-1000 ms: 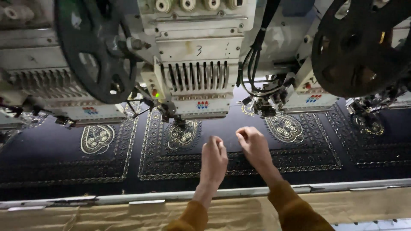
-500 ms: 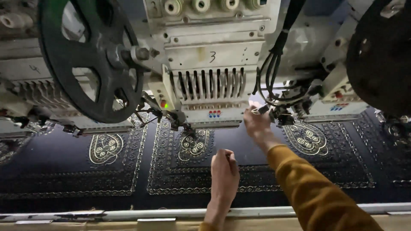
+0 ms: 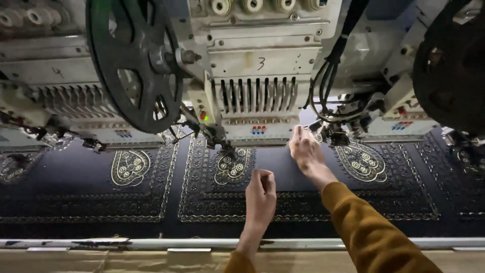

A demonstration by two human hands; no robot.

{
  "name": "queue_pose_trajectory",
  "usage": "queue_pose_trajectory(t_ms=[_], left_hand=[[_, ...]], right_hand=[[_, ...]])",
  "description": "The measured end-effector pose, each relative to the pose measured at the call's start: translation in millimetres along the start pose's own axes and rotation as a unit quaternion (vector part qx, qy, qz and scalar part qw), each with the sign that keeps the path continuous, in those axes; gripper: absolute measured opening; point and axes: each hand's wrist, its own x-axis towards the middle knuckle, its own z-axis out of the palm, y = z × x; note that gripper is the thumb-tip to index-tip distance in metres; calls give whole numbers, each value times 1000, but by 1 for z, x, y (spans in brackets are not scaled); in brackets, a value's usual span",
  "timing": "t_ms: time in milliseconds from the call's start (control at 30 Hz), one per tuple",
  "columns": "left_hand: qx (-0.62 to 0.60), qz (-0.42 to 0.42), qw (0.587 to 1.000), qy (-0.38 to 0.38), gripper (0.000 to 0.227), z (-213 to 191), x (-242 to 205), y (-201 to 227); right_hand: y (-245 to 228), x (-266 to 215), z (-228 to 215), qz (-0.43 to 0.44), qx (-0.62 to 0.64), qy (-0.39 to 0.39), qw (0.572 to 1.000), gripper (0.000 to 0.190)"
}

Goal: Operating a multi-head industrial embroidery machine, including re-threading needles and monitoring embroidery quality on fabric.

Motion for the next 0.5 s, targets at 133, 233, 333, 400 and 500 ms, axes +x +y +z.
queue_pose_trajectory(t_ms=[133,233,333,400,500], left_hand=[[-6,-56,998,-32,11,0,1,9],[-6,-72,997,-31,9,4,0,13],[20,-90,995,-26,11,5,-5,11],[29,-94,995,-21,14,6,3,15],[4,-141,985,-101,17,6,2,26]], right_hand=[[3,-18,-8,46,-20,1,999,25],[-3,-47,-27,69,2,-34,997,22],[-15,-92,-32,79,45,-45,995,15],[-20,-109,-50,87,78,-34,993,10],[-34,-138,-88,36,264,-51,962,12]])
